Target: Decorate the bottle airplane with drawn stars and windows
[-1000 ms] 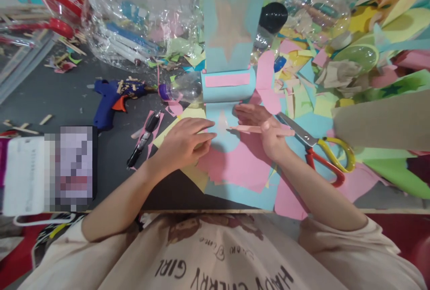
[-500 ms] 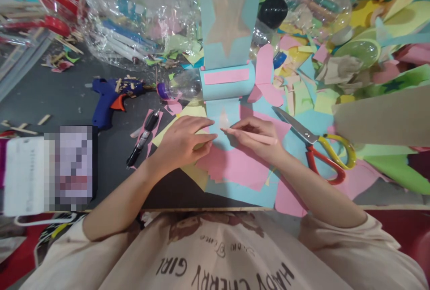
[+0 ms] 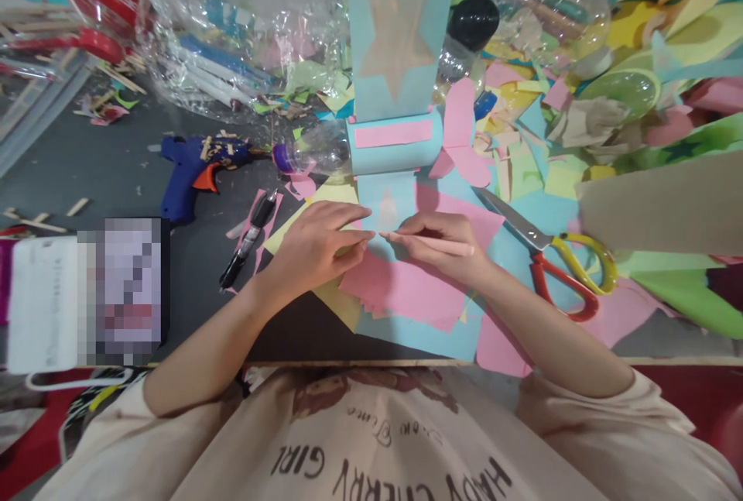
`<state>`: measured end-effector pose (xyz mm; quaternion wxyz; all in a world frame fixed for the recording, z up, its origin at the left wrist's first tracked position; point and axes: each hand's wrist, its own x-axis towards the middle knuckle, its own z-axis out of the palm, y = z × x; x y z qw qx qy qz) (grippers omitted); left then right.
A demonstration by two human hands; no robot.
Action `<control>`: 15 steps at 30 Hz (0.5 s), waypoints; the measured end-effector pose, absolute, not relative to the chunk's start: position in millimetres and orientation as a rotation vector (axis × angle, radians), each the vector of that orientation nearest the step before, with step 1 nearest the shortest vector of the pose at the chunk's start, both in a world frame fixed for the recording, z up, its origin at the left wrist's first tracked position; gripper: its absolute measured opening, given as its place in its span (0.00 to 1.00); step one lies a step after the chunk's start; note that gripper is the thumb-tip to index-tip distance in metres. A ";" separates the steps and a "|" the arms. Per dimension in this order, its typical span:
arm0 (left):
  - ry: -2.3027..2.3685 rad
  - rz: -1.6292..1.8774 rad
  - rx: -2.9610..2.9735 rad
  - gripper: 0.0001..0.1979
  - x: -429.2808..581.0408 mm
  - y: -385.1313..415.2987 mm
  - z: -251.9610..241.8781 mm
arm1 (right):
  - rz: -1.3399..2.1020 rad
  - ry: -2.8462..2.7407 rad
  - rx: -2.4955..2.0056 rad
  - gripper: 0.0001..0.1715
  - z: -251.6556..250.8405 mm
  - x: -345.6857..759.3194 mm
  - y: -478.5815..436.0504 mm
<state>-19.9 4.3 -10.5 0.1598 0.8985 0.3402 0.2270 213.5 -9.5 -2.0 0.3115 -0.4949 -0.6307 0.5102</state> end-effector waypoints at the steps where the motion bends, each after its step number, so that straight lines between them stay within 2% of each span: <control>1: 0.972 0.661 2.564 0.13 -19.7 4.3 -10.7 | 1.362 -1.669 -1.299 0.14 -1.7 214.0 -9.5; 10: 0.952 0.640 2.575 0.11 -20.2 4.9 -10.3 | 1.471 -1.571 -1.270 0.12 -0.5 218.0 -7.0; 15: 0.938 0.598 2.564 0.12 -22.3 5.6 -10.8 | 1.225 -1.295 -1.252 0.21 0.5 220.8 -5.5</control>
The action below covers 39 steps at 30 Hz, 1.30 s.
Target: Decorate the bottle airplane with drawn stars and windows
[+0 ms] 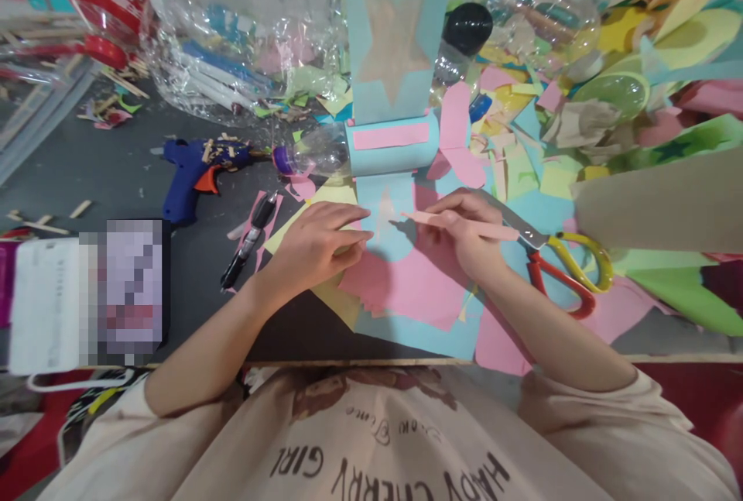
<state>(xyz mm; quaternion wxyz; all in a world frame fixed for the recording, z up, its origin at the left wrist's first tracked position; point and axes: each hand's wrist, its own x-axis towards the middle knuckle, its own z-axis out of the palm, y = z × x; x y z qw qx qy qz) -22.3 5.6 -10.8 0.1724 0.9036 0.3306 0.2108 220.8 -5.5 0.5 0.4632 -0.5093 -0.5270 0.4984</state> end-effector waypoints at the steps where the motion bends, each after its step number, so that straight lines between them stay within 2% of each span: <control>1: 0.940 0.585 2.557 0.12 -22.6 5.7 -10.8 | 1.207 -1.279 -1.226 0.22 0.9 220.8 -6.5; 3: 0.940 0.567 2.547 0.12 -23.0 5.8 -10.6 | 1.230 -1.294 -1.209 0.22 1.9 219.5 -9.7; 8: 0.952 0.555 2.558 0.11 -22.2 6.1 -9.2 | 1.382 -1.420 -1.276 0.12 1.7 212.6 -17.9; 20: 0.960 0.600 2.518 0.12 -19.9 6.2 -6.7 | 1.419 -1.469 -1.365 0.09 0.2 208.5 -16.6; 31: 0.931 0.601 2.551 0.11 -20.9 7.4 -6.6 | 1.476 -1.611 -1.272 0.11 1.2 213.6 -15.0; 39: 0.954 0.624 2.517 0.12 -20.5 6.7 -8.9 | 1.020 -1.253 -1.426 0.16 -5.2 217.5 -12.8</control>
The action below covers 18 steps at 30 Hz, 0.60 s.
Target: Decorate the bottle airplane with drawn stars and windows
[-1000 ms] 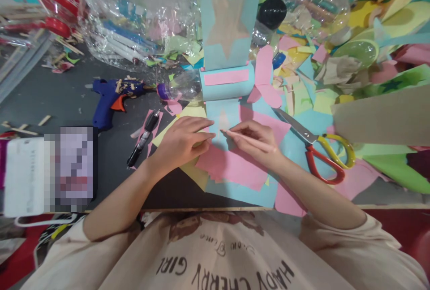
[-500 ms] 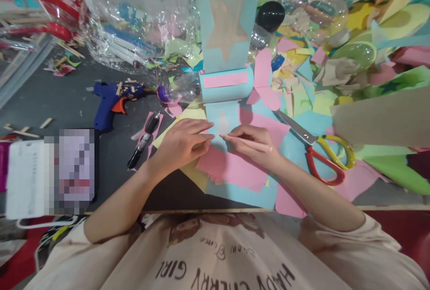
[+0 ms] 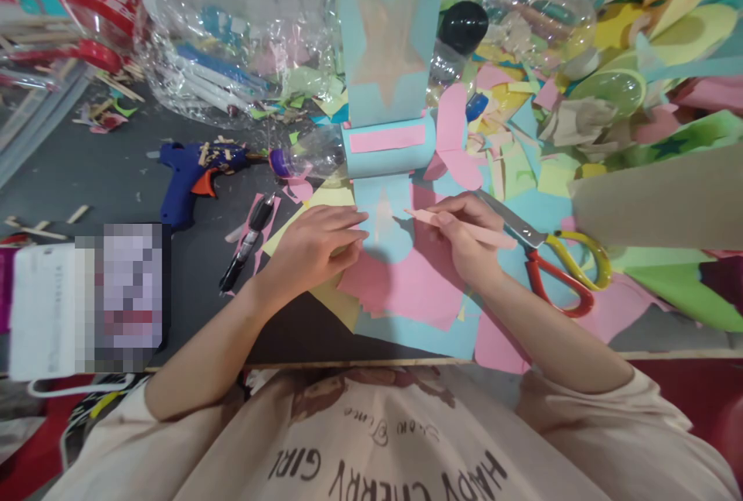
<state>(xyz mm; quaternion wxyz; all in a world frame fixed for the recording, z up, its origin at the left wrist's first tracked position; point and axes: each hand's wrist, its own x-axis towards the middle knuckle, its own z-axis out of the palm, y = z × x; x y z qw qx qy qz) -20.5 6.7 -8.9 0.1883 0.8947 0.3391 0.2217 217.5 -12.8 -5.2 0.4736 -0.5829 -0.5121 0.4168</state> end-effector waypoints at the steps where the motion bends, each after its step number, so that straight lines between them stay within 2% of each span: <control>1: 0.946 0.640 2.513 0.12 -20.4 6.6 -9.5 | 1.006 -1.232 -1.430 0.16 -6.0 217.6 -12.9; 7: 0.921 0.672 2.531 0.11 -19.5 6.0 -9.7 | 1.038 -1.259 -1.384 0.12 -9.7 218.0 -13.6; 18: 0.912 0.653 2.539 0.12 -18.4 6.0 -7.6 | 1.333 -1.552 -1.339 0.11 -4.5 216.8 -14.4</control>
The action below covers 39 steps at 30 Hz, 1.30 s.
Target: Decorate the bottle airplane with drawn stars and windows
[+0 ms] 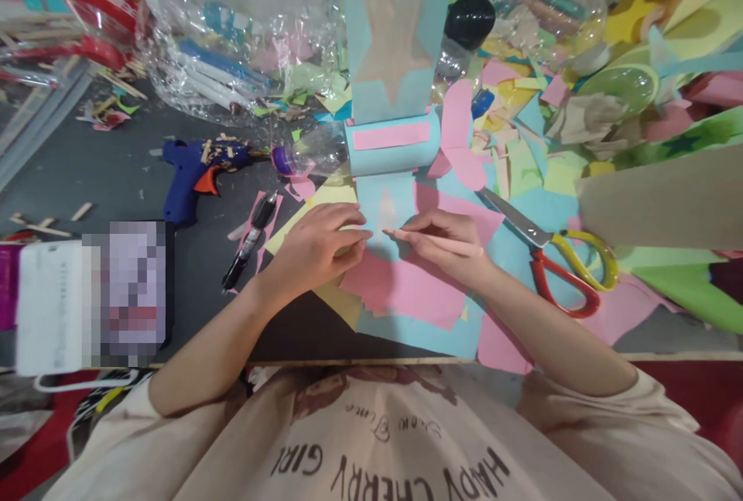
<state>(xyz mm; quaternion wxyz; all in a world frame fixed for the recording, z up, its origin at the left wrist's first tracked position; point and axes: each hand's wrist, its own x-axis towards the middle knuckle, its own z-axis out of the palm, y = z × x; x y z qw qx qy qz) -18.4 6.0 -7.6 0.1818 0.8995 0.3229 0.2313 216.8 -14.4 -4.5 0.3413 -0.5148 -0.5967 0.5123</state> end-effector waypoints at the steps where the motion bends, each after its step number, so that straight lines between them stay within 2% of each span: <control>1: 0.909 0.658 2.541 0.12 -18.4 6.2 -7.7 | 1.335 -1.547 -1.340 0.10 -5.3 217.0 -14.5; 9: 0.925 0.652 2.519 0.12 -19.5 5.0 -8.7 | 1.377 -1.471 -1.340 0.11 -5.9 215.9 -14.2; 24: 0.899 0.707 2.580 0.10 -18.2 5.8 -7.5 | 1.322 -1.696 -1.307 0.16 -0.9 213.5 -13.0; 39: 0.889 0.639 2.556 0.09 -21.9 5.9 -9.8 | 1.418 -1.777 -1.186 0.10 -3.2 216.3 -12.6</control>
